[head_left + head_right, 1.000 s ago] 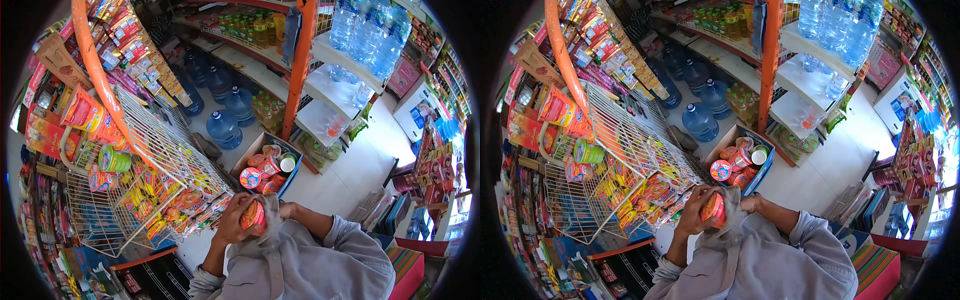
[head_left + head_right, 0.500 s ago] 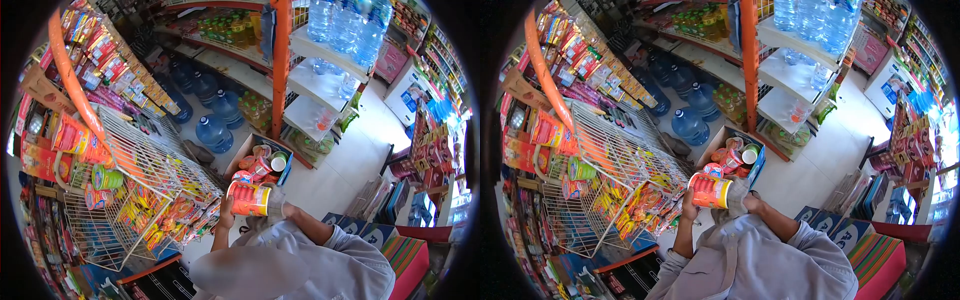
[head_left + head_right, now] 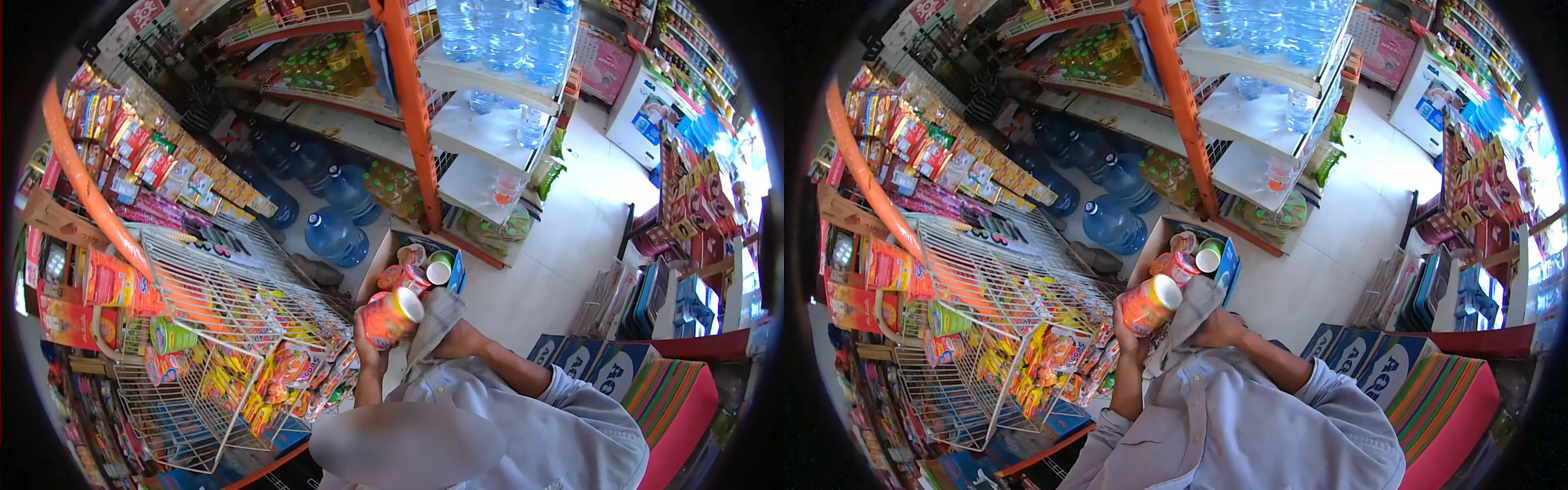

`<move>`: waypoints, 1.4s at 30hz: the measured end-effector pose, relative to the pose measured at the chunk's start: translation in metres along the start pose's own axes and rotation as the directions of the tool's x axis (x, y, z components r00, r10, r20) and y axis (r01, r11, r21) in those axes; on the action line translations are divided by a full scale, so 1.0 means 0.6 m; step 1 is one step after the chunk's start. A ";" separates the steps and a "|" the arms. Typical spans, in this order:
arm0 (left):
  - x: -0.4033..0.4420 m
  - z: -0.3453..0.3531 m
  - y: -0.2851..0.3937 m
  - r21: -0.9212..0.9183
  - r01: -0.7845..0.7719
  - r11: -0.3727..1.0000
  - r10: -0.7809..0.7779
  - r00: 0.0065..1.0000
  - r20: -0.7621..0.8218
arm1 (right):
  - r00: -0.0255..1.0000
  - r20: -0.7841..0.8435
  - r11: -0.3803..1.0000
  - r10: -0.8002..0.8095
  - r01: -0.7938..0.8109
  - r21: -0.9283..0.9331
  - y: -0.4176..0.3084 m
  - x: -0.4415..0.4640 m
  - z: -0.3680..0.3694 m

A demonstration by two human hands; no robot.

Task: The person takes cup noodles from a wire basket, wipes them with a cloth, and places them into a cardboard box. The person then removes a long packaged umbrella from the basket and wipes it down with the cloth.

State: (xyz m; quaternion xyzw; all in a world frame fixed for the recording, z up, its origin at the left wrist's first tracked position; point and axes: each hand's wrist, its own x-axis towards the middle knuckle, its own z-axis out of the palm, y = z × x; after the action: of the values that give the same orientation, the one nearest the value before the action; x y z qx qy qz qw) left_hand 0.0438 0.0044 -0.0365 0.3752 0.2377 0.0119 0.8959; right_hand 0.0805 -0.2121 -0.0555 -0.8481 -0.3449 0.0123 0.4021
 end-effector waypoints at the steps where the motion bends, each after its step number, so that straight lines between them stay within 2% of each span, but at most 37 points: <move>1: 0.008 0.009 -0.002 0.064 -0.068 0.996 0.079 0.978 -0.193 | 1.000 -0.007 1.000 0.004 -0.004 -0.002 0.006 -0.008 0.000; 2: 0.021 0.003 -0.007 0.067 -0.066 0.996 0.077 0.979 -0.188 | 0.978 0.119 0.977 0.173 -0.185 0.104 -0.007 -0.009 -0.020; 4: 0.089 -0.042 -0.028 0.399 -0.131 0.908 0.277 0.900 -0.336 | 0.811 0.405 0.809 0.422 -0.538 0.235 -0.032 -0.004 -0.060; 5: 0.125 -0.068 -0.039 0.552 -0.132 0.823 0.389 0.840 -0.379 | 0.813 0.402 0.810 0.421 -0.536 0.237 -0.033 0.000 -0.072; 6: 0.164 -0.105 -0.055 0.554 -0.133 0.822 0.390 0.840 -0.377 | 0.826 0.399 0.814 0.398 -0.519 0.262 -0.032 0.003 -0.085; 8: 0.243 -0.185 -0.089 0.794 -0.017 0.608 0.460 0.822 -0.335 | 0.851 0.387 0.818 0.356 -0.484 0.311 -0.023 0.004 -0.104; 9: 0.244 -0.164 -0.077 0.881 0.045 0.470 0.491 0.817 -0.303 | 0.852 0.381 0.817 0.358 -0.483 0.315 -0.014 0.000 -0.106; 10: 0.244 -0.142 -0.069 0.884 0.043 0.465 0.491 0.818 -0.298 | 0.855 0.350 0.815 0.384 -0.492 0.306 -0.002 -0.005 -0.103; 13: 0.226 -0.017 -0.049 0.953 0.198 0.228 0.562 0.772 -0.295 | 0.854 0.287 0.810 0.434 -0.509 0.290 0.025 -0.021 -0.098; 14: 0.231 -0.011 -0.059 0.953 0.199 0.227 0.562 0.772 -0.295 | 0.850 0.273 0.800 0.450 -0.520 0.299 0.030 -0.028 -0.098; 17: 0.268 -0.026 -0.099 0.999 -0.005 0.045 0.696 0.718 -0.028 | 0.840 0.252 0.781 0.480 -0.540 0.315 0.044 -0.045 -0.094; 18: 0.275 -0.038 -0.107 0.999 0.000 0.046 0.696 0.717 -0.032 | 0.836 0.255 0.776 0.485 -0.546 0.314 0.048 -0.049 -0.090; 21: 0.270 -0.086 -0.129 0.905 -0.198 0.377 0.560 0.827 -0.052 | 0.827 0.265 0.765 0.496 -0.560 0.318 0.059 -0.052 -0.079; 22: 0.258 -0.093 -0.129 0.906 -0.192 0.377 0.559 0.827 -0.058 | 0.823 0.274 0.764 0.497 -0.565 0.312 0.062 -0.051 -0.076; 25: 0.208 -0.113 -0.121 0.908 -0.303 0.291 0.545 0.832 0.103 | 0.815 0.308 0.766 0.491 -0.572 0.292 0.062 -0.044 -0.076; 26: 0.188 -0.118 -0.119 0.909 -0.294 0.297 0.553 0.829 0.088 | 0.799 0.352 0.766 0.487 -0.585 0.268 0.060 -0.041 -0.080; 29: 0.118 -0.123 -0.111 0.805 -0.064 0.590 0.275 0.953 -0.126 | 0.764 0.461 0.784 0.451 -0.587 0.205 0.057 -0.023 -0.076; 30: 0.094 -0.129 -0.107 0.797 -0.061 0.601 0.295 0.944 -0.151 | 0.831 0.374 0.803 0.411 -0.524 0.283 0.065 -0.025 -0.059; 32: 0.043 -0.139 -0.093 0.774 -0.029 0.633 0.096 0.995 -0.041 | 0.932 0.195 0.828 0.306 -0.362 0.429 0.075 -0.028 -0.028; 33: 0.012 -0.136 -0.086 0.762 -0.031 0.647 0.145 0.986 -0.083 | 0.939 0.234 0.838 0.251 -0.332 0.433 0.079 -0.030 -0.021; 35: -0.048 -0.124 -0.073 0.757 -0.056 0.651 0.168 0.983 -0.072 | 0.935 0.246 0.857 0.256 -0.337 0.390 0.096 -0.028 -0.002; 36: -0.073 -0.132 -0.067 0.745 -0.060 0.664 0.237 0.962 -0.134 | 0.911 0.289 0.776 0.295 -0.405 0.483 0.097 -0.022 0.006; 37: -0.095 -0.141 -0.063 0.744 -0.080 0.664 0.243 0.963 -0.113 | 0.877 0.346 0.680 0.334 -0.478 0.555 0.094 -0.017 0.012; 38: -0.118 -0.150 -0.052 0.744 -0.101 0.660 0.247 0.965 -0.088 | 0.826 0.379 0.565 0.418 -0.563 0.603 0.077 -0.009 0.012; 39: -0.147 -0.148 -0.027 0.737 -0.108 0.667 0.306 0.942 -0.139 | 0.757 0.416 0.437 0.504 -0.639 0.634 0.062 0.000 0.016; 40: -0.174 -0.145 -0.003 0.747 -0.153 0.648 0.316 0.945 -0.081 | 0.770 0.451 0.460 0.451 -0.633 0.623 0.070 0.002 0.031; 41: -0.205 -0.130 0.031 0.755 -0.198 0.625 0.317 0.948 -0.013 | 0.720 0.575 0.112 0.388 -0.656 0.746 0.077 0.006 0.038; 42: -0.235 -0.110 0.068 0.762 -0.244 0.599 0.309 0.949 0.061 | 0.674 0.678 -0.259 0.293 -0.627 0.735 0.074 0.021 0.045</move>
State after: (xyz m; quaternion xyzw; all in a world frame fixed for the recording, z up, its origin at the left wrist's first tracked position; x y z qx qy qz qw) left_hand -0.1033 0.0495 0.0098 0.7478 0.1938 0.0638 0.6319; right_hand 0.1076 -0.2059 -0.1009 -0.3585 0.0811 0.5036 0.7818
